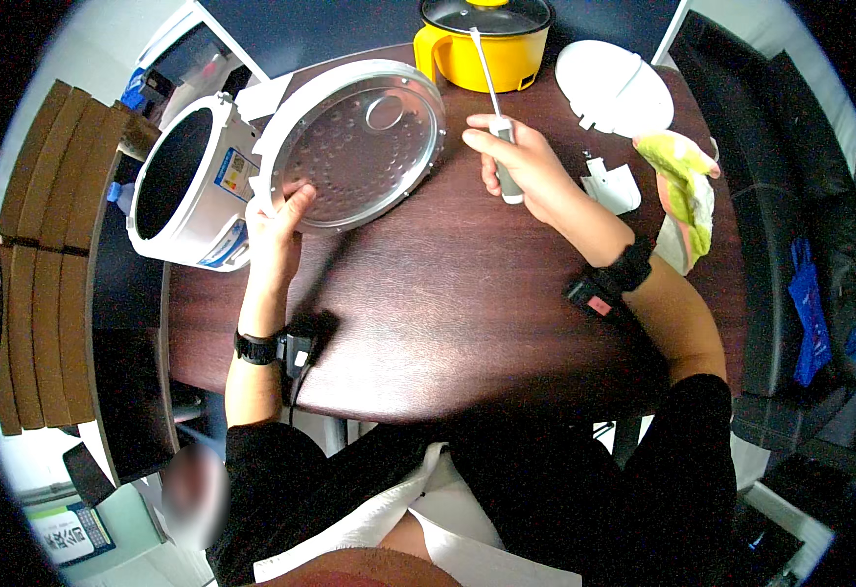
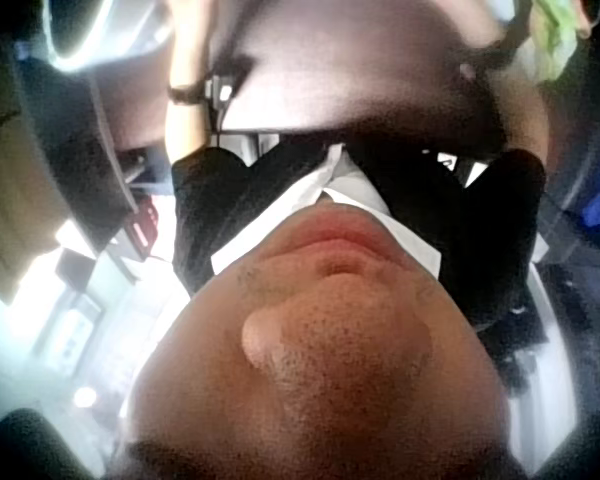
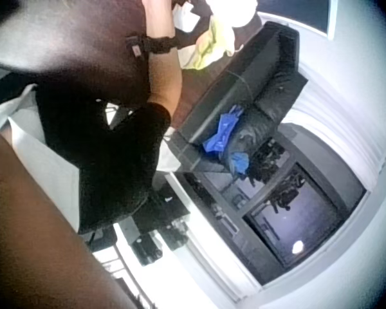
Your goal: The person uses a screwdriver to remove screws from a transparent plastic lid of a rice cooker. They repeatedly loosen and remove screws, placing them on the table, while holding the lid steady with the other hand.
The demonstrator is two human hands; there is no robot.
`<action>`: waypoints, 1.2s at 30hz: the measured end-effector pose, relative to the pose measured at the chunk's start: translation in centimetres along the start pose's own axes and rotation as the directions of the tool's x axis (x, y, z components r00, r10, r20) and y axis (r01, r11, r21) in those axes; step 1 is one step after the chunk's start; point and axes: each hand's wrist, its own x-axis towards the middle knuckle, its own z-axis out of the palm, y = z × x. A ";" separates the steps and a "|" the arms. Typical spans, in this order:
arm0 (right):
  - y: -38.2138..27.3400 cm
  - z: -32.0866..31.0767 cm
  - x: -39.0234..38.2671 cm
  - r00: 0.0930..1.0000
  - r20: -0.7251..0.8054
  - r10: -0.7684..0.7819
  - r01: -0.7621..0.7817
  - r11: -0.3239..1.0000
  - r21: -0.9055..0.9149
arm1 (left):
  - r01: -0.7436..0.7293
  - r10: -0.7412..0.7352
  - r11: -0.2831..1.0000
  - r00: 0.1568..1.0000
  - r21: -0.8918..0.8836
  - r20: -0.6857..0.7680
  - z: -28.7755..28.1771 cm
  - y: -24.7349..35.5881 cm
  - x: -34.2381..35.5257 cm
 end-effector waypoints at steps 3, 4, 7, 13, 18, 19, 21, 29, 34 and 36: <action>1.1 0.4 1.3 0.997 0.075 0.013 -0.020 0.995 0.093 | 0.030 -0.030 0.996 1.000 -0.089 -0.006 0.3 -0.1 0.0; 1.6 0.5 1.6 0.995 0.103 0.014 -0.026 0.993 0.118 | 0.047 -0.047 0.991 0.999 -0.125 0.004 0.3 -0.3 0.1; 2.5 0.6 2.1 0.985 0.164 0.050 -0.065 0.994 0.084 | 0.107 -0.101 0.971 0.994 -0.213 0.042 0.1 -1.0 0.2; 3.1 0.1 2.3 0.982 0.175 0.074 -0.097 0.988 0.123 | 0.131 -0.105 0.986 0.970 -0.106 0.219 0.5 0.6 0.2; 2.4 -0.3 2.5 0.992 0.119 0.042 -0.060 0.987 0.149 | 0.195 -0.234 0.971 0.899 0.140 0.371 -0.1 -0.1 1.0; 2.1 -0.4 2.5 0.995 0.099 0.020 -0.034 0.989 0.144 | 0.200 -0.207 0.978 0.902 0.060 0.379 0.3 0.1 0.8; 1.8 -0.8 2.8 0.998 0.055 -0.044 0.038 0.993 0.109 | 0.172 -0.175 0.984 0.910 0.042 0.376 0.0 -0.3 1.1; -2.2 0.4 1.4 0.982 0.023 -0.190 0.191 0.968 -0.165 | 0.100 -0.093 0.995 0.945 -0.005 0.314 0.0 -1.1 1.1; -3.1 1.2 0.8 0.979 -0.003 -0.204 0.196 0.943 -0.270 | 0.126 -0.128 0.992 0.957 0.024 0.260 0.2 -1.1 0.8; -3.1 0.9 0.7 0.977 -0.008 -0.211 0.202 0.948 -0.247 | 0.137 -0.140 0.990 0.956 0.030 0.256 0.1 -1.0 1.0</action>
